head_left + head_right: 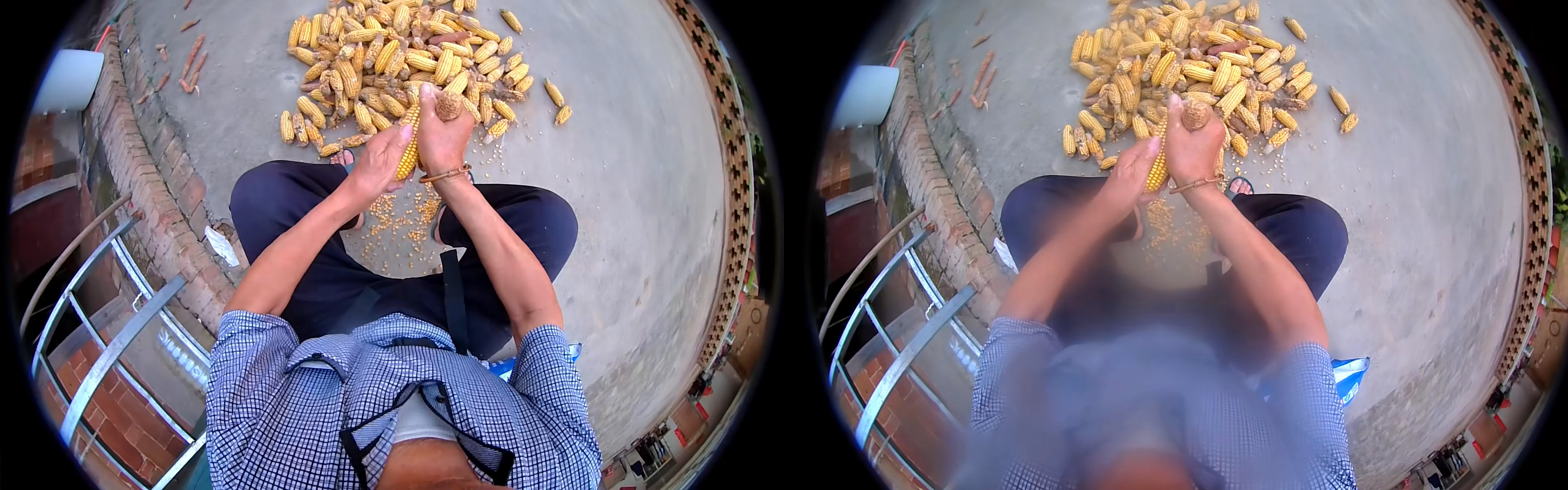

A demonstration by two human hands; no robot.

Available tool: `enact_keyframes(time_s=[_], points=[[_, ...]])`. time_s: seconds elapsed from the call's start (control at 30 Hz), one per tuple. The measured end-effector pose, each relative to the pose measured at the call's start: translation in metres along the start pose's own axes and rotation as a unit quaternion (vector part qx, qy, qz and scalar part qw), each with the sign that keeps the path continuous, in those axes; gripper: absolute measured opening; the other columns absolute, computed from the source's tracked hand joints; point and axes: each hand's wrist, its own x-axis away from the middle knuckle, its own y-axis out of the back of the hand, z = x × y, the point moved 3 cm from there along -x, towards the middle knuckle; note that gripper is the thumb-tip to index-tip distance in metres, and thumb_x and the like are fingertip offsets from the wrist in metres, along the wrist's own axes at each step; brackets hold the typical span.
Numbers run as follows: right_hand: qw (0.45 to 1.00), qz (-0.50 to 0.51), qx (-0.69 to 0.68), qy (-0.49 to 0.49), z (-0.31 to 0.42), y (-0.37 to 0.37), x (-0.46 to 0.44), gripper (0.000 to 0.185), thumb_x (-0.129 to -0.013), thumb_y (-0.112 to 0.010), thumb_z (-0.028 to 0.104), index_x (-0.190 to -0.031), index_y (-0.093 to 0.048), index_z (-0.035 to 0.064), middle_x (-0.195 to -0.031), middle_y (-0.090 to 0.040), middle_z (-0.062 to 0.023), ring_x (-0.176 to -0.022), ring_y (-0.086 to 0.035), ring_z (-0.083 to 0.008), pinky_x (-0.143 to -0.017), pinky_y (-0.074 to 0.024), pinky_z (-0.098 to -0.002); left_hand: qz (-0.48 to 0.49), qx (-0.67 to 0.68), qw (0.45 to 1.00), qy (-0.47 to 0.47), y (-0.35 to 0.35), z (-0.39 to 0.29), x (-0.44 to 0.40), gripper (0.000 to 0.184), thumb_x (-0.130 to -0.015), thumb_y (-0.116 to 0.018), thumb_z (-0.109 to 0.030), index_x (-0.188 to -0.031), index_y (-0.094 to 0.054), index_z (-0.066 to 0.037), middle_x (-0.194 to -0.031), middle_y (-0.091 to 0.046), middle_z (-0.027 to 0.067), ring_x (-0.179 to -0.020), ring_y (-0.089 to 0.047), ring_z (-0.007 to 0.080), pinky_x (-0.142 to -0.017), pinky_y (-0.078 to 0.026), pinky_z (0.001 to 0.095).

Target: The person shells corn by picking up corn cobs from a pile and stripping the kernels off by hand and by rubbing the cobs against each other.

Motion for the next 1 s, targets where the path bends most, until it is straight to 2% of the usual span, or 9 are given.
enact_keyframes(time_s=[0.23,0.33,0.43,0.47,0.57,0.6,0.73,0.9,1.0], points=[[0.976,0.115,-0.138,-0.123,-0.003,0.002,-0.012,0.031,-0.096,-0.064,0.028,-0.103,-0.064,-0.0014,-0.086,-0.069,-0.0100,-0.078,-0.066,-0.0158,-0.070,-0.0536,-0.0298,0.048,0.158,0.985,0.039,0.005,-0.020,0.009,0.034,-0.101,-0.047,-0.041,-0.101,-0.054,-0.008,-0.072,-0.052,0.0006,-0.049,-0.040,0.0053,-0.041,-0.029,0.0203],[0.936,0.185,-0.248,-0.167,0.012,0.001,-0.010,0.036,-0.097,-0.060,0.030,-0.110,-0.058,-0.0029,-0.096,-0.068,-0.0153,-0.087,-0.068,-0.0224,-0.077,-0.0553,-0.0325,-0.011,0.044,0.999,0.025,0.009,-0.022,0.006,0.035,-0.100,-0.053,-0.038,-0.100,-0.051,-0.004,-0.071,-0.055,0.0061,-0.050,-0.050,0.0118,-0.044,-0.040,0.0259],[0.941,0.174,-0.237,-0.168,0.018,0.000,-0.002,0.036,-0.097,-0.061,0.029,-0.111,-0.056,-0.0042,-0.093,-0.067,-0.0131,-0.088,-0.067,-0.0211,-0.077,-0.0545,-0.0318,-0.119,-0.212,0.949,-0.198,0.007,-0.022,-0.005,0.040,-0.098,-0.057,-0.036,-0.107,-0.050,0.002,-0.080,-0.061,0.0153,-0.070,-0.062,0.0246,-0.066,-0.050,0.0377],[0.947,0.156,-0.222,-0.171,0.019,-0.001,0.001,0.036,-0.097,-0.061,0.029,-0.111,-0.056,-0.0042,-0.092,-0.067,-0.0126,-0.086,-0.067,-0.0208,-0.075,-0.0546,-0.0317,-0.110,-0.219,0.955,-0.167,0.007,-0.017,-0.002,0.043,-0.098,-0.055,-0.036,-0.114,-0.050,0.004,-0.091,-0.064,0.0228,-0.090,-0.063,0.0328,-0.083,-0.046,0.0441],[0.960,0.099,-0.170,-0.199,0.017,-0.004,0.001,0.031,-0.096,-0.062,0.024,-0.109,-0.058,-0.0044,-0.083,-0.067,-0.0111,-0.072,-0.066,-0.0187,-0.064,-0.0543,-0.0312,-0.121,-0.278,0.948,-0.099,-0.006,-0.020,0.002,0.042,-0.098,-0.054,-0.035,-0.117,-0.051,0.002,-0.094,-0.064,0.0251,-0.094,-0.064,0.0347,-0.085,-0.046,0.0446],[0.963,0.094,-0.164,-0.194,0.015,-0.005,-0.001,0.030,-0.096,-0.063,0.022,-0.108,-0.058,-0.0044,-0.081,-0.067,-0.0109,-0.070,-0.066,-0.0186,-0.062,-0.0543,-0.0314,-0.139,-0.299,0.928,-0.174,-0.007,-0.023,0.004,0.042,-0.101,-0.049,-0.039,-0.119,-0.052,-0.001,-0.083,-0.064,0.0181,-0.076,-0.065,0.0271,-0.068,-0.051,0.0387],[0.992,0.023,-0.090,-0.089,0.005,-0.005,-0.004,0.019,-0.092,-0.067,0.016,-0.091,-0.064,-0.0029,-0.077,-0.067,-0.0072,-0.067,-0.061,-0.0126,-0.061,-0.0497,-0.0280,-0.011,0.033,0.999,0.021,-0.007,-0.010,0.003,0.044,-0.102,-0.044,-0.046,-0.111,-0.058,-0.006,-0.073,-0.058,0.0042,-0.063,-0.056,0.0107,-0.052,-0.045,0.0244],[0.987,0.031,-0.119,-0.101,0.000,-0.003,-0.014,0.024,-0.089,-0.072,0.022,-0.087,-0.066,-0.0012,-0.077,-0.066,-0.0028,-0.068,-0.058,-0.0103,-0.063,-0.0477,-0.0277,0.003,0.051,0.999,0.015,0.004,-0.017,-0.002,0.050,-0.102,-0.036,-0.052,-0.101,-0.059,-0.007,-0.068,-0.055,0.0013,-0.056,-0.052,0.0096,-0.047,-0.039,0.0227],[0.970,0.160,-0.150,-0.103,0.008,0.003,-0.019,0.030,-0.097,-0.062,0.028,-0.105,-0.063,-0.0009,-0.092,-0.069,-0.0104,-0.081,-0.066,-0.0162,-0.074,-0.0536,-0.0314,0.017,0.112,0.993,0.033,0.007,-0.026,0.003,0.052,-0.102,-0.032,-0.054,-0.100,-0.059,-0.010,-0.070,-0.055,0.0013,-0.057,-0.051,0.0084,-0.049,-0.040,0.0208]])
